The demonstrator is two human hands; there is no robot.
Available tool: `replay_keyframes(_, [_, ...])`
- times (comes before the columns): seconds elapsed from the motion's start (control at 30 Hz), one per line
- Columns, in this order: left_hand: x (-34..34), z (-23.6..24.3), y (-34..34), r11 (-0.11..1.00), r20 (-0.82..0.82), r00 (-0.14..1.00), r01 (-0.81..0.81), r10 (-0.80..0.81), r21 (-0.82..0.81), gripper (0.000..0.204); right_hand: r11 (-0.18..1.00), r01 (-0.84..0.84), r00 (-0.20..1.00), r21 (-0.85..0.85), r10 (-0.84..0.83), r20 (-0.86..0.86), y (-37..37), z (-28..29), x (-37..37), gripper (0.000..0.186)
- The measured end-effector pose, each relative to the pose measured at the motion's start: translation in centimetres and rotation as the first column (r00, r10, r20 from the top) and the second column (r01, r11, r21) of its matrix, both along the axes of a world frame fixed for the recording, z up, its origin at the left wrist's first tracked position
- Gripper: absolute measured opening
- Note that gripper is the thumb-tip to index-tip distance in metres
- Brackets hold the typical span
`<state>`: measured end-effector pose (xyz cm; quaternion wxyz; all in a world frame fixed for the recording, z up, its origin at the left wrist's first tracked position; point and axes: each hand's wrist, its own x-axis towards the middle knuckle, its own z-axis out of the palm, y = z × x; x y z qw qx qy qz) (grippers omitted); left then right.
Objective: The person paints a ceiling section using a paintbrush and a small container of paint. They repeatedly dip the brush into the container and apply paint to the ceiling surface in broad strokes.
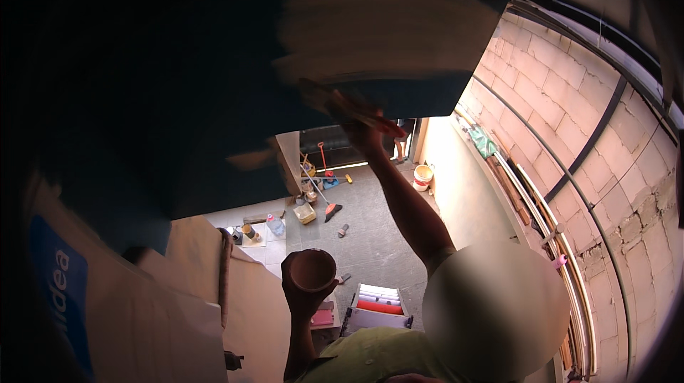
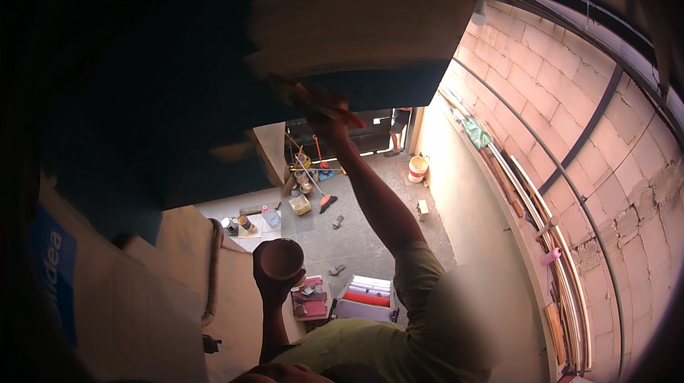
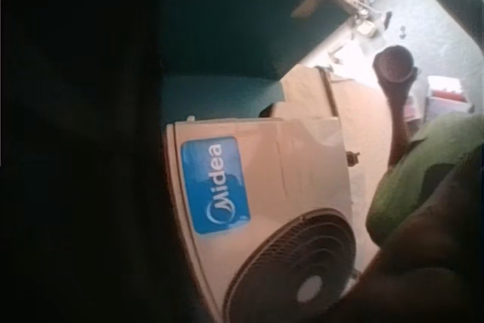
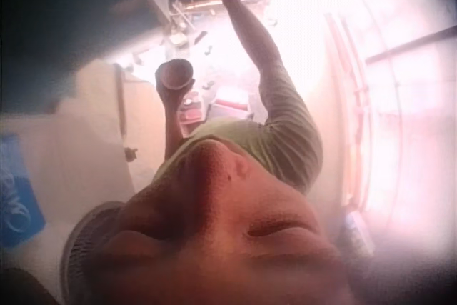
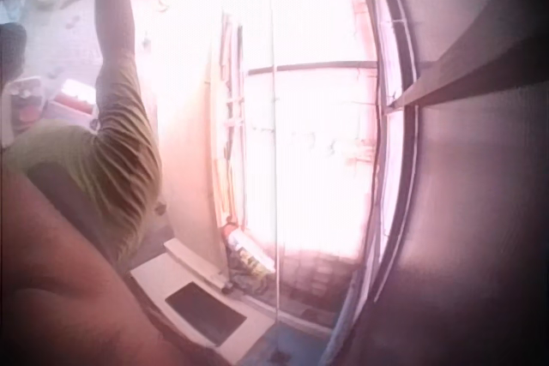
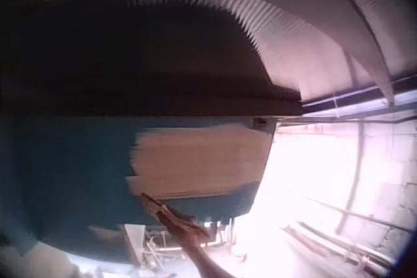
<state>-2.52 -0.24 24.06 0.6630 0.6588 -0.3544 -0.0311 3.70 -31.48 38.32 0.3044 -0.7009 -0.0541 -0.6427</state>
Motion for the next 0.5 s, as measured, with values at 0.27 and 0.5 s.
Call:
replay_keyframes(0.27, [1.8, -0.9, 0.8, 0.997, 0.051, 0.998, -0.050, 0.047, 0.054, 0.082, 0.712, 0.563, 0.806, -0.419, -0.586, 0.087, -9.4, -3.7, -0.4, 0.037])
replay_keyframes(0.5, [2.5, -0.3, -0.7, 1.000, 0.071, 0.997, 0.006, -0.006, -0.002, 0.082, 0.793, 0.457, 0.875, 0.403, -0.483, -0.042, -23.0, -4.2, -24.0, 0.031])
